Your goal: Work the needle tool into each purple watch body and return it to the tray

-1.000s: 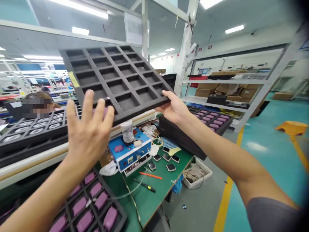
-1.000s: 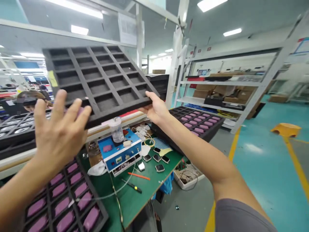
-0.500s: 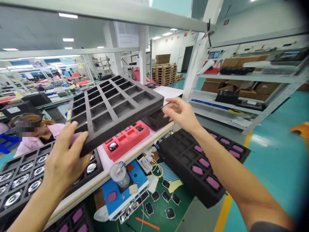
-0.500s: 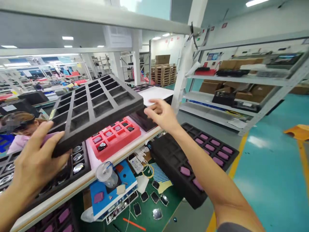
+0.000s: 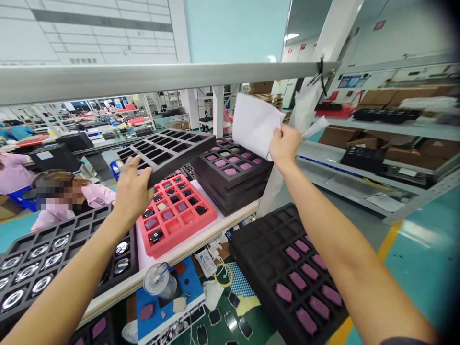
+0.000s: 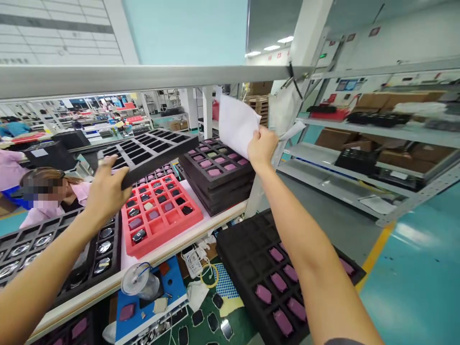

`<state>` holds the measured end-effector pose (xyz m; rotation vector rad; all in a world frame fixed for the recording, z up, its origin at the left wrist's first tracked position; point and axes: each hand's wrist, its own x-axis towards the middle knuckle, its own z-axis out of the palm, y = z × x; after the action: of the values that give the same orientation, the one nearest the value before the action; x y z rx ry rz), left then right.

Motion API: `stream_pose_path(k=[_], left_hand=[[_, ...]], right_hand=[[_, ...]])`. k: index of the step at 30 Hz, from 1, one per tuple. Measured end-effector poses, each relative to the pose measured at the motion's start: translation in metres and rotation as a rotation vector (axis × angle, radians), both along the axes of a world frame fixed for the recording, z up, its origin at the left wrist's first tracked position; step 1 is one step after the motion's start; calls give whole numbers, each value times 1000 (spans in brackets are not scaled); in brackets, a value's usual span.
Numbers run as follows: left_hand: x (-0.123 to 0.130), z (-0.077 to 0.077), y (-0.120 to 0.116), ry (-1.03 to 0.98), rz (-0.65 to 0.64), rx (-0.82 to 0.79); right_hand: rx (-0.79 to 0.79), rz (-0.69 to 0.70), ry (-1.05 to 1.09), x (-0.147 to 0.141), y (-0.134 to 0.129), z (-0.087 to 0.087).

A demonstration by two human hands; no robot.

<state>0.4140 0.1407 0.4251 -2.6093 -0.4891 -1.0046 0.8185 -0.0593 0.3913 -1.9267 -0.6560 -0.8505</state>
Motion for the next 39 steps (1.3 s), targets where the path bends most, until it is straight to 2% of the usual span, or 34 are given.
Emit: stream_pose_path(k=[2, 4, 6, 9, 12, 16, 19, 23, 27, 30, 33, 35, 36, 37, 39], left_hand=[[37, -2, -17, 52, -18, -11], [84, -8, -33, 86, -38, -11], [134, -19, -48, 129, -63, -15], [192, -35, -66, 196, -122, -34], [219, -44, -80, 228, -147, -88], [231, -48, -96, 240, -164, -181], [235, -54, -105, 204, -166, -219], [223, -68, -105, 152, -213, -227], [203, -81, -93, 151, -252, -267], [197, -78, -87, 187, -262, -309], [181, -66, -86, 223, -252, -344], [148, -61, -88, 255, -269, -343], [122, -62, -89, 276, -284, -338], [91, -66, -90, 302, -305, -334], [12, -83, -90, 362, -324, -340]], right_hand=[[154, -47, -40, 5, 9, 17], [226, -25, -108, 2, 17, 29], [181, 35, -169, -4, 23, 34], [60, 125, -212, -12, 22, 25], [-109, 210, -209, -18, 14, 2], [-355, 231, -137, -29, 1, -28], [-482, 231, -95, -42, -7, -38], [-493, 290, -71, -58, -11, -43], [-397, 150, 51, -64, -4, -40], [-364, 83, 82, -72, 4, -38], [-337, 76, 50, -91, 11, -42], [-287, 17, 12, -106, 14, -49], [-264, -27, -9, -114, 15, -52], [-251, -69, -27, -121, 15, -55], [-265, -126, -43, -134, 12, -59]])
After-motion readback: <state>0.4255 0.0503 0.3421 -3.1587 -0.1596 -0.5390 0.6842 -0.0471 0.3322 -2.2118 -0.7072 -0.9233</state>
